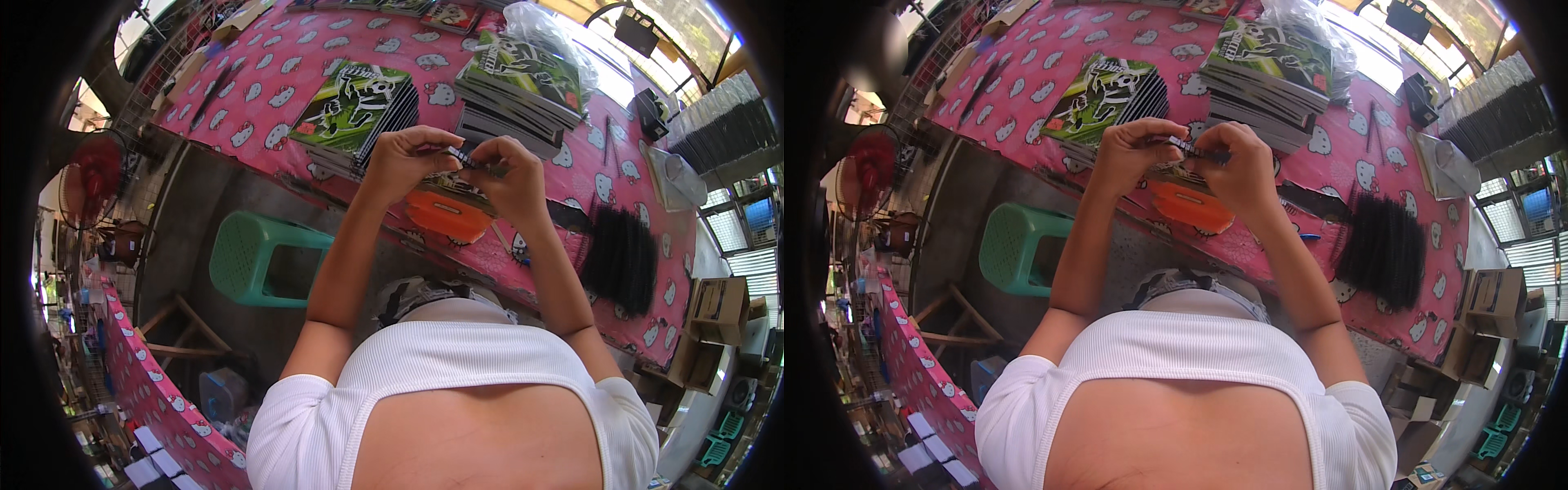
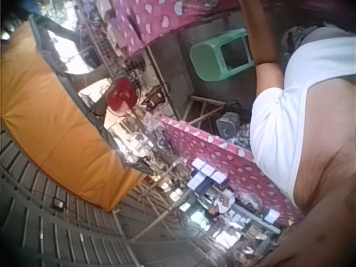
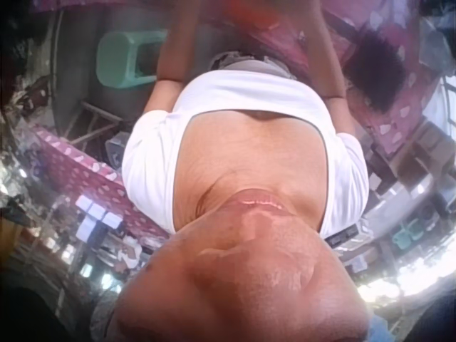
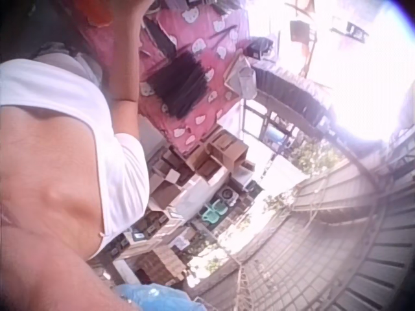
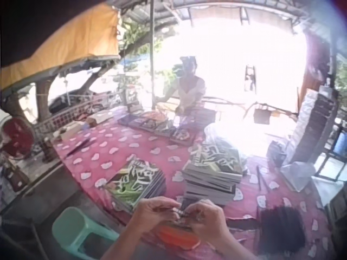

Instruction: The person uses a hand-held tool to cut plastic or wire for binding and organizes stacks of green soccer-themed notebooks on a table. They handle individual notebooks and move them into larger stacks.

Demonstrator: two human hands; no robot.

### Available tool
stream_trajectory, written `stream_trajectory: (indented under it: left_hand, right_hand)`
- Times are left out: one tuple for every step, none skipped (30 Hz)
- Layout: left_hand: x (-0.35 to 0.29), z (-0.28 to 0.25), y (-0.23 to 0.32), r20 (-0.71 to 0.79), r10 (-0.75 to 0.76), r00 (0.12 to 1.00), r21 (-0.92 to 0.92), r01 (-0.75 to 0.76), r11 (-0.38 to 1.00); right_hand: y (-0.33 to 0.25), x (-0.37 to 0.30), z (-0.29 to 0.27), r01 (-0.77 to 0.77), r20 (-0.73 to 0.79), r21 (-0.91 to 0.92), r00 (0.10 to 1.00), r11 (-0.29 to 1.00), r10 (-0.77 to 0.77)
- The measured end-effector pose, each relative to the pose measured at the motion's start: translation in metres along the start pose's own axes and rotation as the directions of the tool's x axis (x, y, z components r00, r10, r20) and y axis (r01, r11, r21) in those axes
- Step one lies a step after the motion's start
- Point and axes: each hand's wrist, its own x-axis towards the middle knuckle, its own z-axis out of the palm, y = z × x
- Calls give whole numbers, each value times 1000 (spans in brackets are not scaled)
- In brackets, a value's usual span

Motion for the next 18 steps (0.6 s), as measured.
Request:
stream_trajectory:
  left_hand:
    - [0, 0, 1, 5, 0, 1000, 2, 0, 1000]
    - [0, 1, -1, 12, 31, 999, 2, -31, 1000]
    - [1, 1, -4, 20, 62, 998, 0, -62, 998]
    - [2, 2, -5, 30, 93, 995, -3, -93, 996]
    - [1, 3, -6, 27, 102, 994, -12, -102, 995]
    - [1, 4, -7, 25, 112, 993, -21, -111, 994]
    - [1, 5, -8, 22, 121, 992, -30, -120, 992]
    - [-1, 5, -8, 33, 111, 993, 6, -112, 994]
    - [-3, 5, -4, 42, 106, 994, 43, -108, 993]
    - [-5, 5, -1, 48, 100, 994, 80, -103, 991]
    - [-6, 8, 3, 6, 139, 990, 142, -139, 980]
    - [-6, 13, 6, -29, 180, 983, 203, -170, 964]
    - [-8, 17, 11, -60, 220, 974, 265, -197, 944]
    - [-10, 21, 24, -94, 403, 910, 343, -351, 871]
    - [-12, 26, 45, -102, 572, 814, 414, -488, 769]
    - [-14, 31, 63, -95, 719, 689, 479, -601, 640]
    - [-23, 34, 77, -87, 750, 655, 484, -631, 607]
    - [-37, 36, 94, -82, 783, 617, 497, -655, 569]
  right_hand:
    - [1, -1, -2, 0, 22, 25, 1000, 1000, 0]
    - [2, -3, -3, -5, 43, 50, 999, 999, 3]
    - [7, -4, -4, 20, 55, 44, 998, 999, -23]
    - [13, -4, -4, 46, 67, 39, 997, 998, -48]
    - [11, -4, -4, 70, 83, 34, 994, 997, -72]
    - [8, -8, -7, 147, 15, -77, 989, 986, -147]
    - [1, -15, -11, 214, -42, -192, 973, 958, -226]
    - [-5, -23, -12, 273, -86, -304, 946, 913, -312]
    - [-4, -36, -16, 268, -111, -305, 943, 914, -314]
    - [4, -55, -25, 265, -135, -304, 939, 915, -316]
    - [14, -75, -36, 265, -157, -302, 934, 916, -322]
    - [36, -97, -45, 196, -83, -313, 969, 929, -233]
    - [64, -120, -52, 126, -12, -328, 990, 936, -137]
    - [96, -141, -56, 87, 42, -451, 996, 888, -76]
    - [126, -161, -58, 46, 78, -571, 997, 820, -1]
    - [141, -174, -61, 10, 103, -680, 991, 733, 82]
    - [146, -178, -65, 1, 131, -717, 982, 697, 133]
    - [148, -178, -68, 8, 167, -749, 970, 663, 177]
